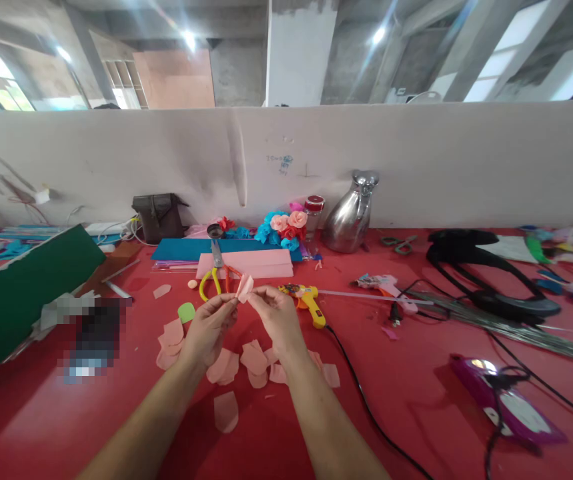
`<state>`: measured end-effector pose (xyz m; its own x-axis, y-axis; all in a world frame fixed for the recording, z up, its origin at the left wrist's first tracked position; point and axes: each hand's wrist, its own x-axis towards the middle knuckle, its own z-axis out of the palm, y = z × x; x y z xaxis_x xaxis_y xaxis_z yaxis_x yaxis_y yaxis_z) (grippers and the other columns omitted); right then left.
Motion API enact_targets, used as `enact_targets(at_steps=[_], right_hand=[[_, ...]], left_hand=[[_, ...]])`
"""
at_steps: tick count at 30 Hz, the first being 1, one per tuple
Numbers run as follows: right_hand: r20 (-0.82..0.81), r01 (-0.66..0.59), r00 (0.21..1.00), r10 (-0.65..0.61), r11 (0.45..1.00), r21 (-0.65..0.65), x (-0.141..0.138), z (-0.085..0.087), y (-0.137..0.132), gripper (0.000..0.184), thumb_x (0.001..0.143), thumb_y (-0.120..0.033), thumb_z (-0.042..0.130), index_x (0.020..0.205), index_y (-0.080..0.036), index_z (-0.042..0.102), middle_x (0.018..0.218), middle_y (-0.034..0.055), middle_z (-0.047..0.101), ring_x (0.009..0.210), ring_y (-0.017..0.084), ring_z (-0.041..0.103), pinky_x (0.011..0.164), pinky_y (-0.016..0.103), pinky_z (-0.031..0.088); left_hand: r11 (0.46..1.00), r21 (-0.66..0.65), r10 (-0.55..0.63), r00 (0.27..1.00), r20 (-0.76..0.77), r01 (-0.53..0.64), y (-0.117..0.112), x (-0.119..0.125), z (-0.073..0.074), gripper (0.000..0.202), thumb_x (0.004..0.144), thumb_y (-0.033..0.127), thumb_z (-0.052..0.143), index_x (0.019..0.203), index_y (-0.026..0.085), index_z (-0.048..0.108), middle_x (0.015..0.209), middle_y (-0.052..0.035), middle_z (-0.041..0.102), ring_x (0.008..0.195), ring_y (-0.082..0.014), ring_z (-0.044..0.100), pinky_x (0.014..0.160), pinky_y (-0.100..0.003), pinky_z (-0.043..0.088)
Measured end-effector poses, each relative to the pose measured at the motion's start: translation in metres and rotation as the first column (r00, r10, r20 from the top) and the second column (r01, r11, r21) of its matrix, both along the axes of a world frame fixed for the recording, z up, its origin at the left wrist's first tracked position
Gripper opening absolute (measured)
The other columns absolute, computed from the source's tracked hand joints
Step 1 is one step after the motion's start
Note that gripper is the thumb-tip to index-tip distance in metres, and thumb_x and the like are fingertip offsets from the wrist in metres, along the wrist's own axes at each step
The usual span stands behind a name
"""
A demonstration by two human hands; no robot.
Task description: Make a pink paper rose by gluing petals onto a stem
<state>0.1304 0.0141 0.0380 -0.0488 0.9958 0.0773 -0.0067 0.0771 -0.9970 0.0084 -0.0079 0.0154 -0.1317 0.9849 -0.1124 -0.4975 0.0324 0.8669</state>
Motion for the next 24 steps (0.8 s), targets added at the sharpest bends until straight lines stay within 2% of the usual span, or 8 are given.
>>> enact_targets(at_steps=[6, 15, 20, 24], right_hand=[[-0.073, -0.014, 0.997, 0.011, 0.999, -0.033, -0.001, -0.0015, 0.0003, 0.008, 0.069, -0.023, 0.059, 0.069, -0.02, 0.067, 0.064, -0.002, 0.063, 0.068, 0.015, 0.055, 0.067, 0.026, 0.04], [-0.091, -0.084, 0.992, 0.084, 0.996, -0.003, -0.004, -0.0064, 0.002, 0.012, 0.068, -0.027, 0.065, 0.078, -0.02, 0.067, 0.076, 0.0001, 0.066, 0.074, 0.016, 0.057, 0.072, 0.029, 0.043], [-0.065, -0.07, 0.995, 0.069, 0.998, -0.001, -0.0048, -0.006, 0.0006, 0.014, 0.068, -0.031, 0.068, 0.076, -0.019, 0.066, 0.075, 0.001, 0.066, 0.074, 0.016, 0.058, 0.072, 0.029, 0.044], [-0.063, -0.077, 0.995, 0.077, 0.997, 0.011, -0.0056, -0.0062, 0.0004, 0.014, 0.068, -0.03, 0.068, 0.077, -0.019, 0.066, 0.074, 0.0011, 0.065, 0.074, 0.016, 0.058, 0.072, 0.029, 0.044]], left_hand=[[0.999, 0.047, 0.028, 0.999, -0.043, -0.026, -0.0003, -0.0003, -0.0008, 0.019, 0.066, 0.028, 0.069, 0.079, 0.014, 0.065, 0.06, 0.0028, 0.053, 0.055, -0.0054, 0.042, 0.055, -0.02, 0.031], [0.995, 0.099, 0.006, 0.995, -0.104, 0.004, 0.0007, -0.0018, -0.0041, 0.016, 0.07, 0.026, 0.066, 0.081, 0.015, 0.067, 0.067, 0.0006, 0.056, 0.059, -0.0064, 0.044, 0.06, -0.021, 0.035], [0.984, 0.179, 0.061, 0.968, -0.242, -0.017, 0.0004, -0.0022, -0.0056, 0.013, 0.074, 0.026, 0.062, 0.079, 0.015, 0.066, 0.071, -0.001, 0.056, 0.065, -0.0094, 0.049, 0.064, -0.023, 0.039], [0.959, 0.279, 0.169, 0.875, -0.453, -0.041, -0.0015, -0.0026, -0.0024, 0.012, 0.077, 0.023, 0.057, 0.078, 0.017, 0.067, 0.073, -0.0024, 0.058, 0.067, -0.0119, 0.053, 0.065, -0.025, 0.042]])
